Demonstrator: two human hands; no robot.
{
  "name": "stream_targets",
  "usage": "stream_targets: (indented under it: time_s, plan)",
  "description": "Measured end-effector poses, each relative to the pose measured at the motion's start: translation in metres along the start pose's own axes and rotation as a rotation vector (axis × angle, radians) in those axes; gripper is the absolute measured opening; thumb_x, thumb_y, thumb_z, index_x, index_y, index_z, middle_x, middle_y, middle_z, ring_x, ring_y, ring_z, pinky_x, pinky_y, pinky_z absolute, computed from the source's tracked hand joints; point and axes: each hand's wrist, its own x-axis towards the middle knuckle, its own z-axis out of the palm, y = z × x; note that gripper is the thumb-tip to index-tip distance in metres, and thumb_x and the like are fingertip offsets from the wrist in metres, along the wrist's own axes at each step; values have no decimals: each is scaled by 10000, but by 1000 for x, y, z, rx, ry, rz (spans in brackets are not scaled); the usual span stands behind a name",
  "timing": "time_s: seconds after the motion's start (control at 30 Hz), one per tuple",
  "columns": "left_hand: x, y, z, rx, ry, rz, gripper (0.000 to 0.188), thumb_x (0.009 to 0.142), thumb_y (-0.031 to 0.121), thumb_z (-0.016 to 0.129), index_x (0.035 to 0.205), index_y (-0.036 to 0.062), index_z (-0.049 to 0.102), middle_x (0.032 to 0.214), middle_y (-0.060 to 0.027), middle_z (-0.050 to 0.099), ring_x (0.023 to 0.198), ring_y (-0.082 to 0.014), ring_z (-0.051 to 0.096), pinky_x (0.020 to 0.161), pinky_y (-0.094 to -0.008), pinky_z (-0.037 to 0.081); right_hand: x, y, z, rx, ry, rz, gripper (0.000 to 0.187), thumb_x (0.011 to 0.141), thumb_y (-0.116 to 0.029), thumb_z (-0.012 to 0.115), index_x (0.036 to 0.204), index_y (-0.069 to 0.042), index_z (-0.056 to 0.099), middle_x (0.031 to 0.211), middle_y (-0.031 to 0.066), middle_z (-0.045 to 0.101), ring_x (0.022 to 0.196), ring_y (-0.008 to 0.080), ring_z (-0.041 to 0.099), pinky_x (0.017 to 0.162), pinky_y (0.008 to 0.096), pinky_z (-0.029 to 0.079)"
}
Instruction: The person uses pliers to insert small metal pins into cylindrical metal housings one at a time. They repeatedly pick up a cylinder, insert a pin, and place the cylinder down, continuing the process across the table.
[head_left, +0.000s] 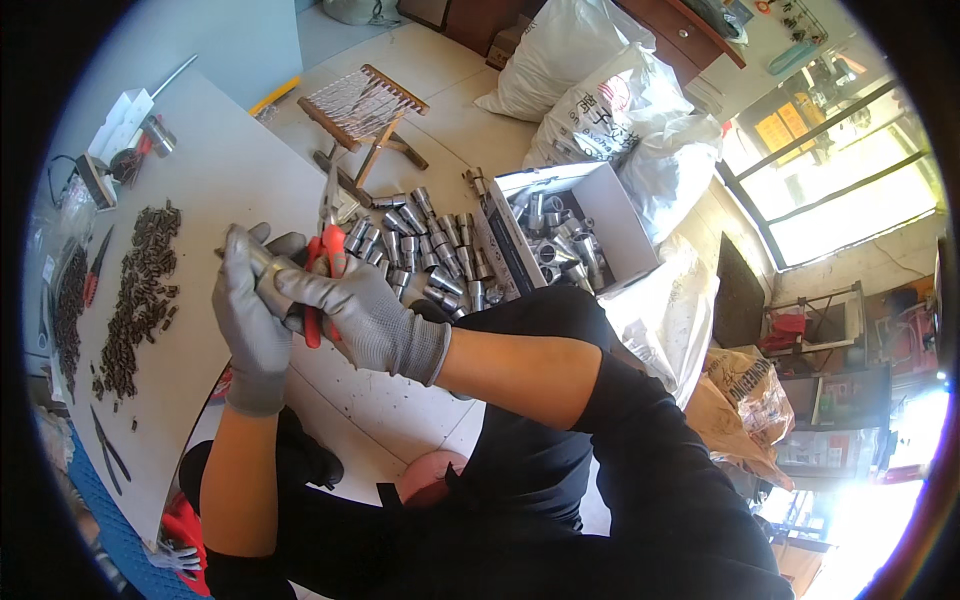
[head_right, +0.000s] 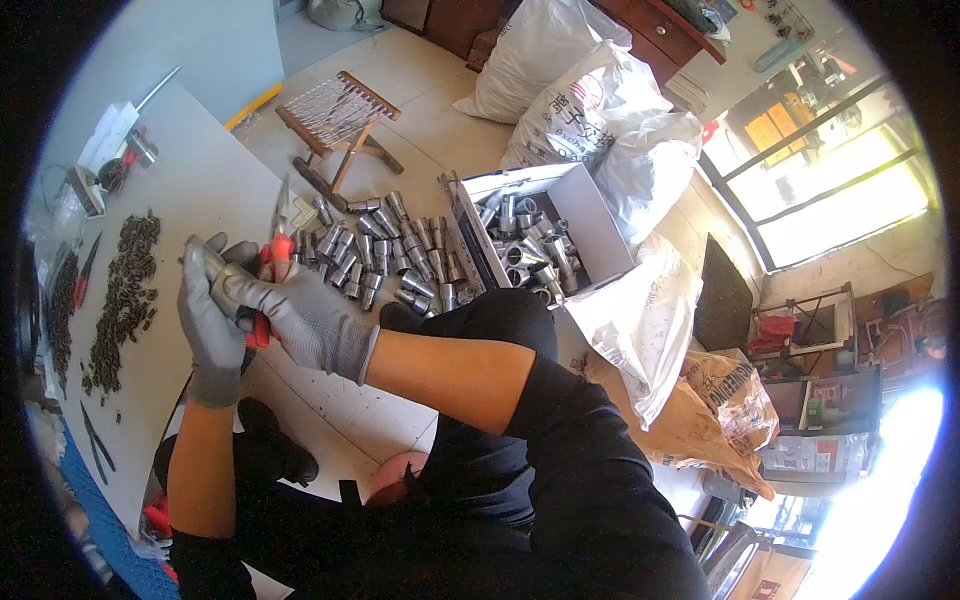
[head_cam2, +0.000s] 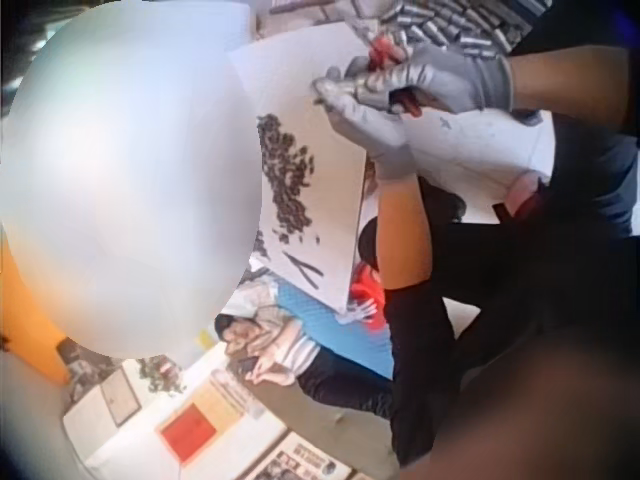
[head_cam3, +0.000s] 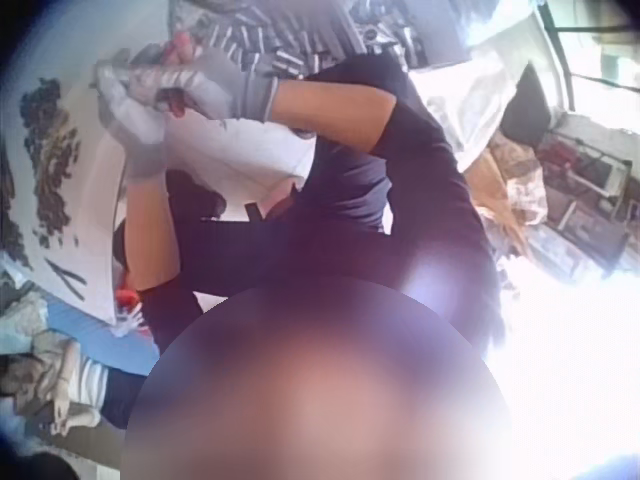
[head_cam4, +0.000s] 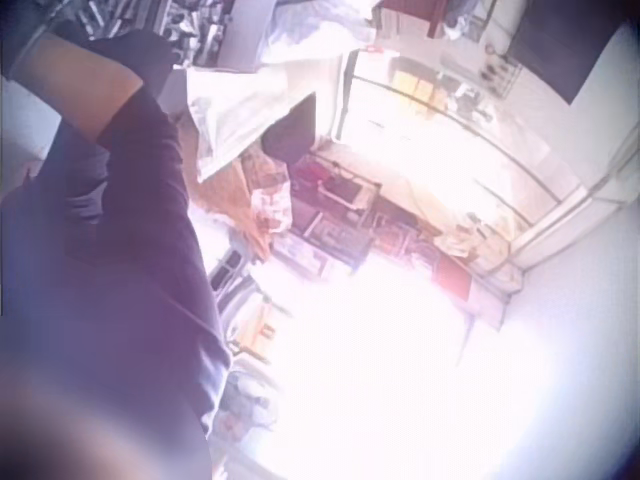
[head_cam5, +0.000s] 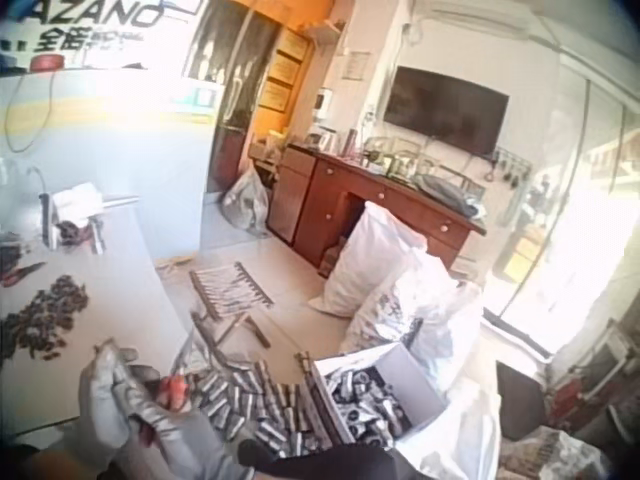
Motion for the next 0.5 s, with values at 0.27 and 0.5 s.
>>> stream_targets:
  time_s: [0.27, 0.5]
  plan:
    - [14, -51, 28, -111, -166, -197, 517, 1011, 576, 410, 1211, 120, 548, 975, -82, 646, 887, -156, 628, 773, -294, 497, -13, -28, -90, -752, -35, -301, 207, 972, -103, 555, 1139, -33, 655, 962, 60, 685, 817, 173, 640, 699, 325, 513]
    - [-3, -94, -40, 388, -336, -476, 375, 993, 411, 538, 1084, 54, 613, 986, -92, 689, 826, -173, 658, 762, -318, 528, -8, -99, -252, 170, 698, -257, 264, 966, -184, 591, 1187, -41, 586, 1113, 156, 666, 935, 298, 684, 887, 441, 576]
